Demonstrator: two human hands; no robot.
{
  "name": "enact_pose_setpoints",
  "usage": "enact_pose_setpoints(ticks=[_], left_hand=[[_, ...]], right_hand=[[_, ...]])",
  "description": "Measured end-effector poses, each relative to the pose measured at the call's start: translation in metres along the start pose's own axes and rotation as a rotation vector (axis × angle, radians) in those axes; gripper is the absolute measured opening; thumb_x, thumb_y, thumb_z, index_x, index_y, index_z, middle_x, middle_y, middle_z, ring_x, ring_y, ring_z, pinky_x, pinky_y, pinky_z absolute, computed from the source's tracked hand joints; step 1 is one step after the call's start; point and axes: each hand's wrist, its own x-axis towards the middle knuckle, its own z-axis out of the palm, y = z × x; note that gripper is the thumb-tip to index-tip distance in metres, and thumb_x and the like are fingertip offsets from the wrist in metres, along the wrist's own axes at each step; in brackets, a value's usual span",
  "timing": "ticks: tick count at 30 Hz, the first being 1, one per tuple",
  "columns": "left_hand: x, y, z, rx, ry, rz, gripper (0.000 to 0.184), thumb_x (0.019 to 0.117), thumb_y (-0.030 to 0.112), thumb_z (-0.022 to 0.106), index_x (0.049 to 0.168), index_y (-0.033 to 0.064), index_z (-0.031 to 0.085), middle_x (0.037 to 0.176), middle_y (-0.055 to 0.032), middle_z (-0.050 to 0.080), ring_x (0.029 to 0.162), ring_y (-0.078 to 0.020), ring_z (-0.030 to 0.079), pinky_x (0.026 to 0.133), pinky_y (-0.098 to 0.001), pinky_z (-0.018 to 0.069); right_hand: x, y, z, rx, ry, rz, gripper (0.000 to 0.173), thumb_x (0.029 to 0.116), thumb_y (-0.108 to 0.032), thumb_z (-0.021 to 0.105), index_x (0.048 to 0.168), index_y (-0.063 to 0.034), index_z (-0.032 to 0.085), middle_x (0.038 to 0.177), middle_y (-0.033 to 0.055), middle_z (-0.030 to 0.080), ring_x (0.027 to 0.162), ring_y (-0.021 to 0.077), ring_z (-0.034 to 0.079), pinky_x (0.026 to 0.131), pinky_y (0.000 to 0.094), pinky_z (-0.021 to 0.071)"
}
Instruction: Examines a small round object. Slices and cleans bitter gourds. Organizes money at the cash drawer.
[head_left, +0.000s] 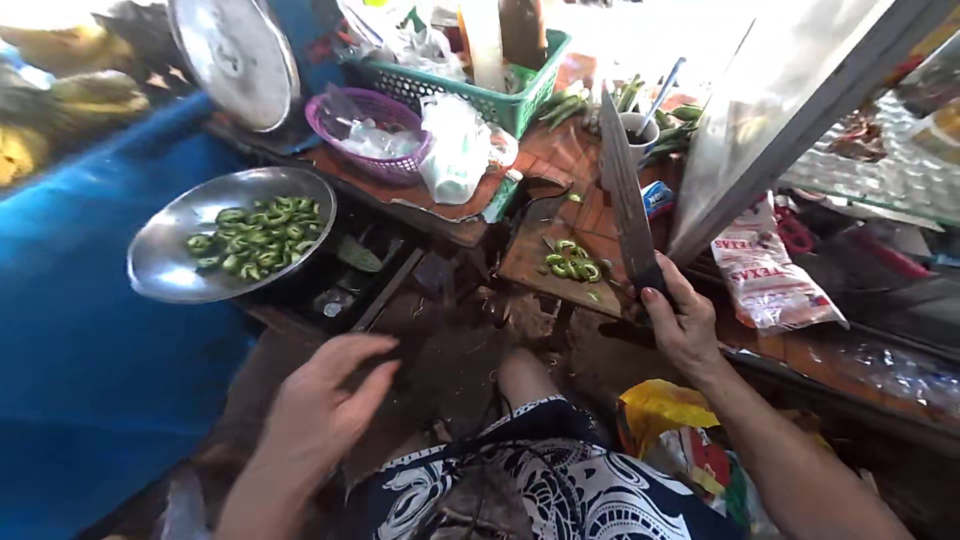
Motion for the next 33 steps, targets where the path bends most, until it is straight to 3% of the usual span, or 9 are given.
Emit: enact_pose_setpoints(ticks=[5, 8, 11, 14, 17, 20, 24, 30, 33], left_hand=[[0.107, 0.044, 0.097, -0.133, -0.023, 0.334, 0.048, 0.0926, 0.036, 0.073, 0.127, 0.0029, 0.068, 0.137, -0.0179, 0.062, 0.133, -0.0285, 0.056, 0.111, -0.0456, 0.0471], [0.15, 0.058, 0.156, -0.155, -0.073, 0.379, 0.078, 0.0831, 0.053, 0.079, 0.14, 0.0041, 0.059, 0.148, -0.0218, 0.052, 0.141, -0.0356, 0.047, 0.115, -0.0529, 0.0417], [0.171, 0.073, 0.193, -0.017, -0.176, 0.295, 0.099, 0.0774, 0.07, 0.075, 0.15, 0.0062, 0.051, 0.156, -0.0245, 0.043, 0.147, -0.0405, 0.038, 0.119, -0.0577, 0.0338], [0.178, 0.076, 0.206, 0.075, -0.209, 0.305, 0.068, 0.0909, 0.061, 0.065, 0.135, 0.0104, 0.065, 0.145, -0.0185, 0.057, 0.145, -0.0401, 0.042, 0.12, -0.0619, 0.0287], [0.171, 0.068, 0.207, -0.022, -0.148, 0.399, 0.036, 0.0997, 0.042, 0.062, 0.111, 0.0105, 0.076, 0.129, -0.0102, 0.069, 0.135, -0.0309, 0.054, 0.118, -0.0548, 0.0369], [0.163, 0.059, 0.207, -0.085, -0.004, 0.5, 0.024, 0.1, 0.028, 0.065, 0.103, 0.007, 0.076, 0.113, -0.0098, 0.072, 0.116, -0.0238, 0.066, 0.102, -0.0402, 0.0537], [0.158, 0.056, 0.213, -0.094, 0.138, 0.551, 0.016, 0.0959, 0.018, 0.067, 0.091, 0.0057, 0.075, 0.096, -0.0093, 0.072, 0.1, -0.024, 0.068, 0.093, -0.0401, 0.0549], [0.167, 0.06, 0.211, -0.094, 0.147, 0.438, 0.014, 0.0972, 0.011, 0.066, 0.104, -0.0003, 0.072, 0.095, -0.0152, 0.07, 0.091, -0.0272, 0.071, 0.084, -0.0388, 0.06], [0.177, 0.067, 0.206, -0.037, 0.048, 0.353, 0.013, 0.0971, 0.012, 0.067, 0.099, -0.0001, 0.072, 0.094, -0.0163, 0.067, 0.086, -0.0288, 0.07, 0.076, -0.0422, 0.0606]], right_hand=[[0.0, -0.001, 0.001, -0.028, 0.031, -0.026, 0.044, 0.1049, -0.011, 0.048, 0.142, 0.012, 0.049, 0.114, 0.0174, 0.071, 0.091, 0.0091, 0.071, 0.084, 0.0278, 0.0615], [0.0, -0.001, 0.001, -0.061, 0.05, -0.069, 0.044, 0.1045, -0.011, 0.049, 0.14, 0.0161, 0.05, 0.126, 0.0223, 0.068, 0.109, 0.0084, 0.069, 0.097, 0.024, 0.0562], [0.0, -0.002, 0.002, -0.056, 0.064, -0.072, 0.044, 0.1043, -0.011, 0.049, 0.138, 0.0174, 0.051, 0.126, 0.0229, 0.068, 0.11, 0.009, 0.069, 0.098, 0.0244, 0.0558], [-0.001, -0.001, 0.003, -0.054, 0.069, -0.055, 0.044, 0.1041, -0.012, 0.049, 0.138, 0.0164, 0.051, 0.118, 0.0201, 0.07, 0.096, 0.008, 0.071, 0.088, 0.0259, 0.06], [-0.002, 0.0, 0.003, -0.057, 0.074, -0.053, 0.045, 0.1051, -0.014, 0.049, 0.14, 0.0144, 0.051, 0.116, 0.0191, 0.071, 0.091, 0.0082, 0.071, 0.084, 0.0263, 0.0607], [-0.001, 0.001, 0.004, -0.04, 0.084, -0.051, 0.044, 0.1051, -0.014, 0.05, 0.139, 0.0138, 0.052, 0.113, 0.0181, 0.071, 0.089, 0.0085, 0.071, 0.082, 0.0267, 0.0616], [-0.002, 0.0, 0.004, -0.057, 0.092, -0.058, 0.044, 0.105, -0.013, 0.05, 0.139, 0.0143, 0.052, 0.118, 0.0192, 0.071, 0.096, 0.0068, 0.071, 0.088, 0.0237, 0.0593], [-0.001, 0.003, 0.004, -0.064, 0.072, -0.056, 0.044, 0.1051, -0.014, 0.05, 0.14, 0.0128, 0.053, 0.117, 0.019, 0.071, 0.096, 0.0089, 0.071, 0.087, 0.0261, 0.0603], [-0.001, 0.002, 0.004, -0.083, 0.068, -0.047, 0.043, 0.1051, -0.014, 0.05, 0.139, 0.0119, 0.053, 0.115, 0.0181, 0.071, 0.094, 0.0091, 0.071, 0.086, 0.0268, 0.0608]])
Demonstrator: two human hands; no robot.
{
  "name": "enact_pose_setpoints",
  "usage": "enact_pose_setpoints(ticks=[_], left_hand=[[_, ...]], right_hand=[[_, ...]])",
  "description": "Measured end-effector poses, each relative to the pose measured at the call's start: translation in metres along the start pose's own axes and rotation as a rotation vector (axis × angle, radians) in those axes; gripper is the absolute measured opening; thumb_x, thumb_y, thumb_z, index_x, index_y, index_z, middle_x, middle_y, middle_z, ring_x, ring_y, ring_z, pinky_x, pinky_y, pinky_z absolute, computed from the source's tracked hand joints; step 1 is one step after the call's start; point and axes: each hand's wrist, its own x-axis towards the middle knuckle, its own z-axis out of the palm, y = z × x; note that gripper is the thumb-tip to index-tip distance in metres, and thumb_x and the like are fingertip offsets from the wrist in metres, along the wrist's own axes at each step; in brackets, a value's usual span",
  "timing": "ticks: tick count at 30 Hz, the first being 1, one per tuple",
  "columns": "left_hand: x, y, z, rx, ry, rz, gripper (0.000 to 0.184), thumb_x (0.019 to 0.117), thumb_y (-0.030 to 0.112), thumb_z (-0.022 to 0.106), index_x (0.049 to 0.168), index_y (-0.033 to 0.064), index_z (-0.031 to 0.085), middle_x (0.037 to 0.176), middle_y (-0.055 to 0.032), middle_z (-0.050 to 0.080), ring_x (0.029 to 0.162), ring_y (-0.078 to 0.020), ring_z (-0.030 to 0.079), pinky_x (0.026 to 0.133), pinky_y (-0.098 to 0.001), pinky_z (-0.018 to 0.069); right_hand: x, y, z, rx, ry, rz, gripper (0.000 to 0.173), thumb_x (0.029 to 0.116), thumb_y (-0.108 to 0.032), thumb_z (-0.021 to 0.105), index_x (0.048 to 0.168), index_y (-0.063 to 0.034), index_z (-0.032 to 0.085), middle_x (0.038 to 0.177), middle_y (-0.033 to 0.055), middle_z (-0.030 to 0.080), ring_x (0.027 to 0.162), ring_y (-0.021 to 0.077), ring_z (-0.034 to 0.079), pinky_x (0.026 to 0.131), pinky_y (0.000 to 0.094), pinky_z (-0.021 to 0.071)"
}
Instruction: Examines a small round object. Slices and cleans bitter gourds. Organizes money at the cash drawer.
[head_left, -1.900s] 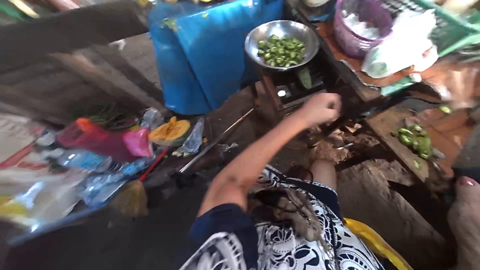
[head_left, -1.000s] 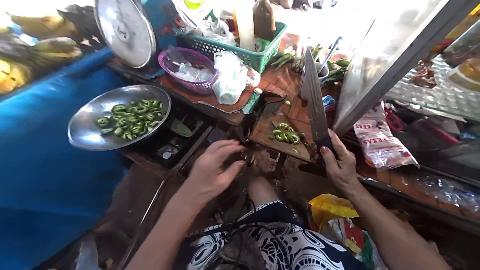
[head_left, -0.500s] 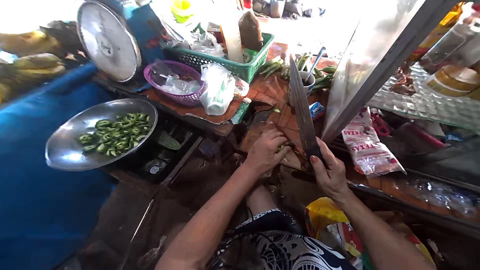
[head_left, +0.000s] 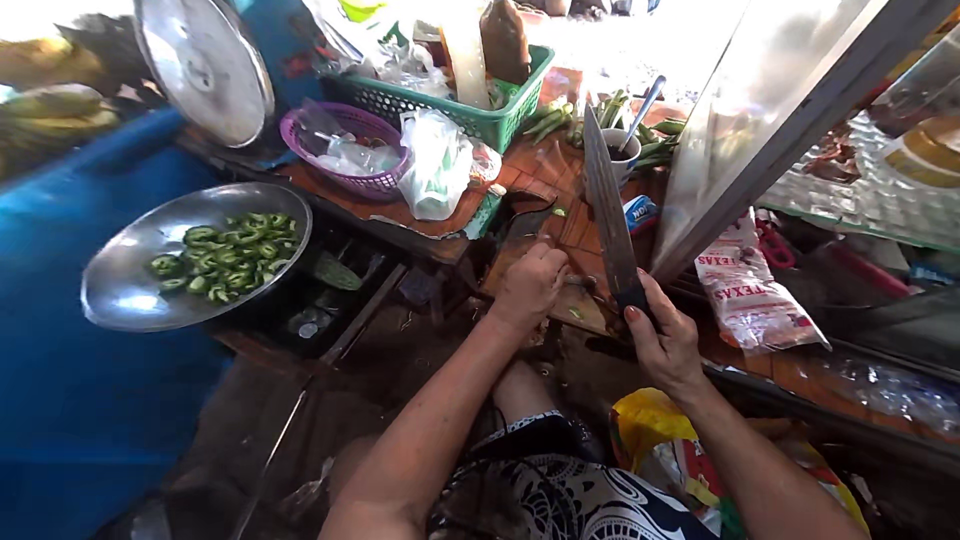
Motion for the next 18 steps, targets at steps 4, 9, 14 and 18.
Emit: enact_pose_setpoints(ticks=[4, 9, 14, 18], left_hand=[[0.016, 0.004, -0.017, -0.238, -0.019, -0.297, 0.013, 0.0974, 0.014, 0.068, 0.101, 0.0016, 0.071, 0.102, -0.0133, 0.069, 0.092, -0.0221, 0.069, 0.085, -0.0409, 0.0573], [0.016, 0.0, -0.041, -0.749, 0.009, -0.599, 0.008, 0.0938, 0.01, 0.073, 0.097, 0.0059, 0.067, 0.07, -0.0041, 0.065, 0.048, -0.0081, 0.051, 0.044, -0.0213, 0.0433], [-0.005, 0.013, -0.05, -0.948, -0.123, -0.626, 0.008, 0.0909, 0.006, 0.074, 0.094, 0.0058, 0.066, 0.068, -0.0046, 0.062, 0.047, -0.0079, 0.05, 0.044, -0.0203, 0.0453], [-0.01, 0.029, -0.053, -0.594, -0.416, -0.552, 0.022, 0.0888, 0.017, 0.079, 0.11, 0.0111, 0.074, 0.094, -0.0012, 0.073, 0.075, -0.0077, 0.067, 0.07, -0.027, 0.0576]], right_hand=[[0.0, -0.001, 0.0, -0.002, 0.001, 0.002, 0.043, 0.1052, -0.014, 0.05, 0.139, 0.0122, 0.053, 0.118, 0.0193, 0.071, 0.097, 0.0092, 0.071, 0.089, 0.0263, 0.0597], [0.001, -0.001, 0.0, 0.011, 0.0, 0.001, 0.044, 0.1051, -0.014, 0.05, 0.14, 0.0122, 0.053, 0.116, 0.0184, 0.071, 0.095, 0.0087, 0.071, 0.087, 0.0259, 0.0601], [0.001, 0.001, 0.001, 0.001, 0.001, -0.017, 0.044, 0.105, -0.015, 0.051, 0.139, 0.0115, 0.054, 0.118, 0.0186, 0.071, 0.101, 0.0086, 0.07, 0.093, 0.0248, 0.0581], [0.002, -0.001, 0.001, 0.006, -0.012, 0.008, 0.044, 0.1044, -0.014, 0.051, 0.139, 0.0124, 0.053, 0.12, 0.0186, 0.07, 0.1, 0.0081, 0.07, 0.092, 0.0254, 0.0587]])
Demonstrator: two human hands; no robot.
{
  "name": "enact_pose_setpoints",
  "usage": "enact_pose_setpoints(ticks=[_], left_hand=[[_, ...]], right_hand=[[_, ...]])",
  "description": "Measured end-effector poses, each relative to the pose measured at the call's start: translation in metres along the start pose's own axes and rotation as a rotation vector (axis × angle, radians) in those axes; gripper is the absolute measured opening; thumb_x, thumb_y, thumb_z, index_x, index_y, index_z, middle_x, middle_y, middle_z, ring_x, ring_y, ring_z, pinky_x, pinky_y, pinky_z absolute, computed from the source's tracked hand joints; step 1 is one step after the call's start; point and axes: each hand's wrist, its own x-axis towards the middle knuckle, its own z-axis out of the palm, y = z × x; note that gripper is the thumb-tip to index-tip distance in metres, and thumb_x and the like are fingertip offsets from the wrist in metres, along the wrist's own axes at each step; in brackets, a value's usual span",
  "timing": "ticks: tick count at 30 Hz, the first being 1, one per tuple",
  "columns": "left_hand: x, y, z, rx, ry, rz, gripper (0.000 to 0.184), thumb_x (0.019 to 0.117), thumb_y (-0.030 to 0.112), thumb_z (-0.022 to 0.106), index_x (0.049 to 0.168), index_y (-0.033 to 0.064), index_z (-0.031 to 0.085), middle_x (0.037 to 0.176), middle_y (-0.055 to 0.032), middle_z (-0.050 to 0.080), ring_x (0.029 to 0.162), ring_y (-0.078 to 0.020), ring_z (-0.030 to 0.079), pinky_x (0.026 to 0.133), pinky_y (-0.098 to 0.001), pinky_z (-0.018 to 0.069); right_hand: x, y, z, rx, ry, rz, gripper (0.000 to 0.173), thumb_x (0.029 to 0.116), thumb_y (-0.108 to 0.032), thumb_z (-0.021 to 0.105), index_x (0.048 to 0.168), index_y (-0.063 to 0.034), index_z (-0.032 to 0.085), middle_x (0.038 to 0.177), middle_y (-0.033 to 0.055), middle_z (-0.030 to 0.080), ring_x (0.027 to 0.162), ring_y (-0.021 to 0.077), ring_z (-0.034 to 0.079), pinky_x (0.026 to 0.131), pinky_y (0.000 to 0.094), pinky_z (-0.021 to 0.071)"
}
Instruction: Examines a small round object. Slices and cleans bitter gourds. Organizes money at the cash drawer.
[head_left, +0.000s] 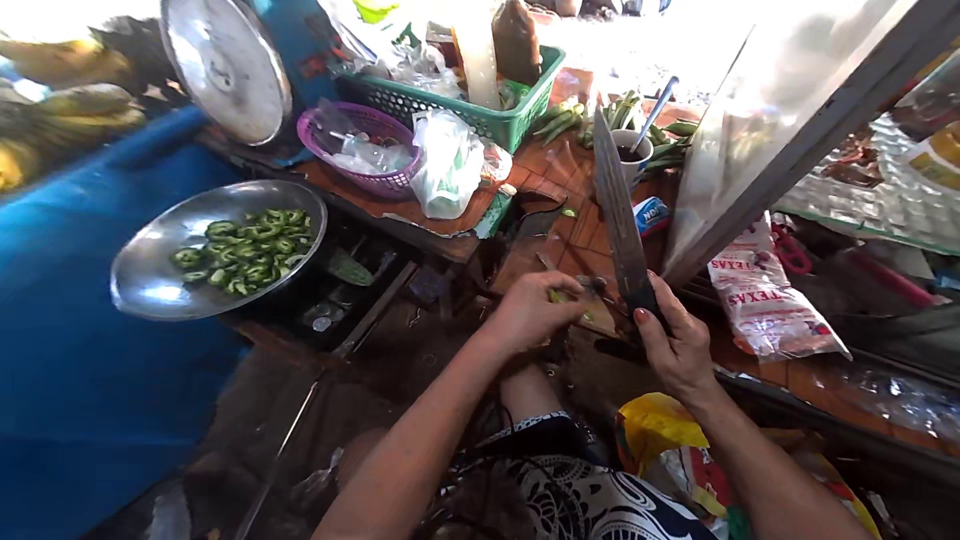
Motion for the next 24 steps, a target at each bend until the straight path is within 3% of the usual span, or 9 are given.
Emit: enact_pose_setpoints(ticks=[2, 4, 7, 13, 15, 18, 21, 24], left_hand=[[-0.002, 0.009, 0.007, 0.235, -0.115, 0.01, 0.031, 0.0949, 0.021, 0.072, 0.124, 0.0119, 0.071, 0.119, -0.005, 0.072, 0.105, -0.0119, 0.068, 0.095, -0.0348, 0.055], [-0.002, 0.012, 0.015, 0.374, -0.163, 0.084, 0.03, 0.0979, 0.017, 0.065, 0.125, 0.0073, 0.07, 0.124, -0.0123, 0.07, 0.116, -0.0219, 0.066, 0.104, -0.0437, 0.0507], [-0.001, 0.018, 0.017, 0.479, -0.186, 0.134, 0.025, 0.0986, 0.01, 0.061, 0.12, 0.0015, 0.07, 0.119, -0.0181, 0.07, 0.116, -0.032, 0.066, 0.103, -0.051, 0.0494], [-0.004, 0.019, 0.012, 0.47, -0.21, 0.102, 0.02, 0.1003, 0.011, 0.059, 0.109, -0.0051, 0.068, 0.107, -0.0208, 0.068, 0.104, -0.0331, 0.066, 0.093, -0.0496, 0.052], [-0.009, 0.017, 0.006, 0.445, -0.189, 0.077, 0.02, 0.1004, 0.013, 0.06, 0.107, -0.005, 0.068, 0.105, -0.02, 0.068, 0.102, -0.0315, 0.066, 0.092, -0.0485, 0.0517], [-0.023, 0.015, -0.019, 0.323, -0.033, 0.014, 0.019, 0.0989, 0.015, 0.063, 0.107, -0.0017, 0.069, 0.104, -0.0159, 0.069, 0.098, -0.0248, 0.066, 0.09, -0.0439, 0.0533], [-0.043, 0.011, -0.07, 0.233, 0.238, 0.037, 0.013, 0.0973, 0.013, 0.066, 0.1, 0.0015, 0.069, 0.09, -0.0112, 0.067, 0.08, -0.0197, 0.064, 0.075, -0.0408, 0.0553], [-0.067, 0.018, -0.142, 0.388, 0.566, 0.055, 0.012, 0.0962, 0.016, 0.066, 0.097, 0.0045, 0.069, 0.091, -0.0096, 0.068, 0.08, -0.0199, 0.065, 0.074, -0.0437, 0.0553]], right_hand=[[0.0, -0.003, -0.001, -0.016, -0.006, 0.005, 0.044, 0.104, -0.014, 0.051, 0.138, 0.0145, 0.053, 0.123, 0.0203, 0.069, 0.103, 0.0075, 0.07, 0.093, 0.025, 0.058], [0.002, -0.006, -0.002, -0.038, -0.018, -0.005, 0.046, 0.1043, -0.015, 0.05, 0.139, 0.0161, 0.051, 0.126, 0.0222, 0.068, 0.107, 0.0061, 0.069, 0.095, 0.023, 0.0561], [0.002, -0.006, -0.002, -0.066, -0.023, -0.038, 0.05, 0.1054, -0.018, 0.05, 0.14, 0.0172, 0.049, 0.129, 0.0245, 0.066, 0.113, 0.0051, 0.067, 0.1, 0.0203, 0.0529], [0.002, -0.005, -0.002, -0.069, -0.014, -0.051, 0.05, 0.1049, -0.017, 0.051, 0.141, 0.0181, 0.048, 0.135, 0.0276, 0.062, 0.119, 0.0048, 0.064, 0.104, 0.0178, 0.0486], [0.001, -0.005, -0.001, -0.059, -0.009, -0.045, 0.051, 0.1049, -0.017, 0.051, 0.14, 0.0185, 0.047, 0.133, 0.0264, 0.063, 0.116, 0.0025, 0.065, 0.102, 0.0165, 0.0498], [0.002, -0.005, -0.002, -0.052, -0.019, -0.042, 0.05, 0.1054, -0.018, 0.049, 0.141, 0.0177, 0.047, 0.128, 0.0242, 0.066, 0.108, 0.0002, 0.067, 0.096, 0.0161, 0.0525], [0.002, -0.005, -0.002, -0.027, -0.034, -0.027, 0.051, 0.1055, -0.019, 0.05, 0.142, 0.0158, 0.047, 0.125, 0.0207, 0.068, 0.103, -0.0011, 0.068, 0.094, 0.0165, 0.0547], [0.002, -0.007, 0.0, 0.006, -0.055, 0.007, 0.051, 0.1061, -0.021, 0.048, 0.144, 0.0136, 0.046, 0.11, 0.0116, 0.072, 0.084, -0.001, 0.069, 0.078, 0.0198, 0.0606]])
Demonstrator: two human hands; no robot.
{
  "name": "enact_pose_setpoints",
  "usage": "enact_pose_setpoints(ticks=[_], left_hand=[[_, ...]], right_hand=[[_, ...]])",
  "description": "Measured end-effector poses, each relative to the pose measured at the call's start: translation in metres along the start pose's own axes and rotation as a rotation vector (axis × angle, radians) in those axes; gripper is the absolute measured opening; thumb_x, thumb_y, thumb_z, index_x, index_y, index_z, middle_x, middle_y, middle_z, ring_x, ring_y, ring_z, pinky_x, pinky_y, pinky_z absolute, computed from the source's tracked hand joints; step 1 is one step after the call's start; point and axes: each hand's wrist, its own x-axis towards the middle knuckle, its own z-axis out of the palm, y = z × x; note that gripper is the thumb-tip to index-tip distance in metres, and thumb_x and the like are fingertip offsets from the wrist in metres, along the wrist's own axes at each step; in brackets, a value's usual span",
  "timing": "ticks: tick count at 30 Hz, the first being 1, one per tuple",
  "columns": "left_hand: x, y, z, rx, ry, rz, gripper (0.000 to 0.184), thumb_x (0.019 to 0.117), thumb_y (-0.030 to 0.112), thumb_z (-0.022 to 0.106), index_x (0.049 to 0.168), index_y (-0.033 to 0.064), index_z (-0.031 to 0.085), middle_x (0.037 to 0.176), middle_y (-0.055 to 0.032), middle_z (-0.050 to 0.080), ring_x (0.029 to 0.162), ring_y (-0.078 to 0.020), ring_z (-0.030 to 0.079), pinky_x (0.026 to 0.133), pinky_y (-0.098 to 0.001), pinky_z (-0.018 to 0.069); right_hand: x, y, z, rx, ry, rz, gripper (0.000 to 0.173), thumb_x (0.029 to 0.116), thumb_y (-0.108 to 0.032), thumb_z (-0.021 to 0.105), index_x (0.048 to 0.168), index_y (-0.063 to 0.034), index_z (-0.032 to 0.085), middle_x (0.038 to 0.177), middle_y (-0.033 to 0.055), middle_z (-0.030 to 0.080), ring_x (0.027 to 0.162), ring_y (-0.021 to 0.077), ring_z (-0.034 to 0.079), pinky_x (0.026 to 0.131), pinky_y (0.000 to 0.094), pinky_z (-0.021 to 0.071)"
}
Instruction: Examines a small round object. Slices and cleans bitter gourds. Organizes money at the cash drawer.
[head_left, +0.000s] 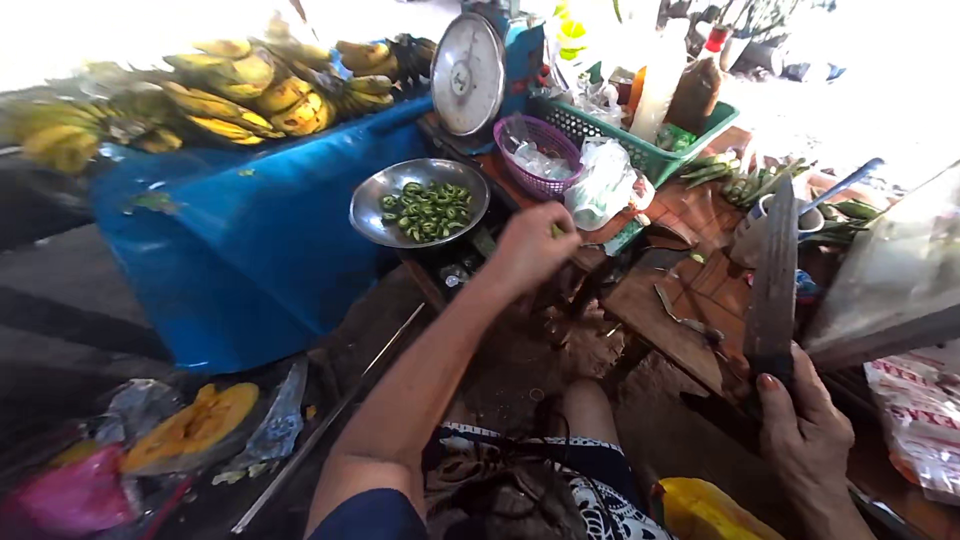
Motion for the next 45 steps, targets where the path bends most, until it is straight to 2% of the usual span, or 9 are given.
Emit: enact_pose_setpoints(ticks=[5, 8, 12, 18, 26, 30, 35, 40, 45], left_hand=[[0.036, -0.048, -0.1, 0.306, 0.373, -0.176, 0.035, 0.0995, 0.03, 0.064, 0.112, -0.0025, 0.066, 0.117, -0.0239, 0.066, 0.112, -0.0377, 0.064, 0.097, -0.0571, 0.0493], [0.052, -0.099, -0.126, 0.35, 0.305, -0.278, 0.061, 0.1061, 0.051, 0.047, 0.122, -0.006, 0.062, 0.132, -0.0307, 0.055, 0.127, -0.0442, 0.054, 0.106, -0.0606, 0.0424], [0.046, -0.132, -0.133, 0.281, 0.323, -0.311, 0.037, 0.1099, 0.017, 0.039, 0.124, -0.0053, 0.065, 0.131, -0.0275, 0.06, 0.129, -0.0389, 0.055, 0.111, -0.0545, 0.0409], [0.033, -0.174, -0.123, -0.177, 0.701, -0.282, 0.039, 0.1102, 0.027, 0.041, 0.122, -0.0032, 0.064, 0.095, -0.0122, 0.069, 0.086, -0.017, 0.067, 0.085, -0.0368, 0.0556], [0.005, -0.184, -0.114, 0.055, 0.832, -0.435, 0.03, 0.0975, -0.003, 0.047, 0.122, -0.0006, 0.064, 0.129, -0.021, 0.059, 0.12, -0.0267, 0.058, 0.103, -0.04, 0.0471], [-0.012, -0.179, -0.092, 0.172, 1.087, -0.542, 0.049, 0.0862, 0.0, 0.062, 0.135, 0.0032, 0.059, 0.157, -0.029, 0.034, 0.146, -0.0424, 0.034, 0.118, -0.0512, 0.0322], [-0.031, -0.186, -0.061, -0.312, 1.037, -0.719, 0.094, 0.0826, 0.014, 0.075, 0.159, 0.002, 0.021, 0.155, -0.0302, 0.033, 0.14, -0.0412, 0.042, 0.11, -0.0534, 0.045], [-0.036, -0.183, -0.069, -0.509, 0.873, -0.761, 0.079, 0.0871, 0.011, 0.074, 0.153, 0.0028, 0.032, 0.149, -0.0207, 0.048, 0.136, -0.0303, 0.05, 0.109, -0.0512, 0.0452], [-0.027, -0.176, -0.071, -0.852, 0.982, -0.875, 0.052, 0.1008, 0.022, 0.056, 0.149, 0.0062, 0.042, 0.147, -0.0184, 0.049, 0.133, -0.0322, 0.049, 0.101, -0.0577, 0.0465]], right_hand=[[0.0, -0.003, 0.001, 0.0, -0.006, -0.003, 0.051, 0.1064, -0.021, 0.047, 0.144, 0.0132, 0.045, 0.103, 0.0106, 0.072, 0.076, -0.0004, 0.068, 0.071, 0.0203, 0.0607], [0.001, -0.002, 0.001, -0.038, -0.014, -0.019, 0.05, 0.1061, -0.02, 0.046, 0.144, 0.0132, 0.045, 0.104, 0.0147, 0.071, 0.075, -0.0003, 0.067, 0.071, 0.0202, 0.06], [0.003, -0.003, 0.0, -0.046, -0.052, -0.003, 0.05, 0.1061, -0.019, 0.044, 0.144, 0.0136, 0.044, 0.104, 0.0145, 0.07, 0.077, -0.0006, 0.066, 0.07, 0.0206, 0.0593], [0.004, -0.006, 0.001, -0.044, -0.085, 0.013, 0.049, 0.1065, -0.017, 0.044, 0.145, 0.0139, 0.042, 0.104, 0.012, 0.071, 0.076, -0.0011, 0.066, 0.07, 0.0213, 0.0595], [0.004, -0.005, 0.001, -0.051, -0.092, 0.025, 0.05, 0.1061, -0.016, 0.044, 0.145, 0.0142, 0.042, 0.102, 0.0132, 0.07, 0.072, 0.0007, 0.066, 0.067, 0.0224, 0.0594], [0.006, -0.007, 0.002, -0.069, -0.086, 0.071, 0.05, 0.106, -0.014, 0.044, 0.147, 0.0146, 0.04, 0.111, 0.018, 0.069, 0.077, -0.0002, 0.067, 0.07, 0.0213, 0.0595], [0.006, -0.016, -0.003, -0.405, -0.136, -0.098, 0.044, 0.1025, -0.02, 0.053, 0.138, 0.0056, 0.06, 0.116, 0.0267, 0.07, 0.096, 0.0269, 0.072, 0.086, 0.0383, 0.0593], [0.015, -0.021, 0.004, -0.763, -0.25, -0.295, 0.038, 0.1029, -0.021, 0.049, 0.134, -0.0123, 0.069, 0.108, 0.0209, 0.073, 0.085, 0.0384, 0.072, 0.072, 0.049, 0.0593], [0.029, -0.009, 0.018, -0.885, -0.31, -0.251, 0.038, 0.1044, -0.024, 0.053, 0.138, -0.0092, 0.065, 0.108, 0.026, 0.07, 0.093, 0.0455, 0.07, 0.08, 0.0572, 0.0571]])
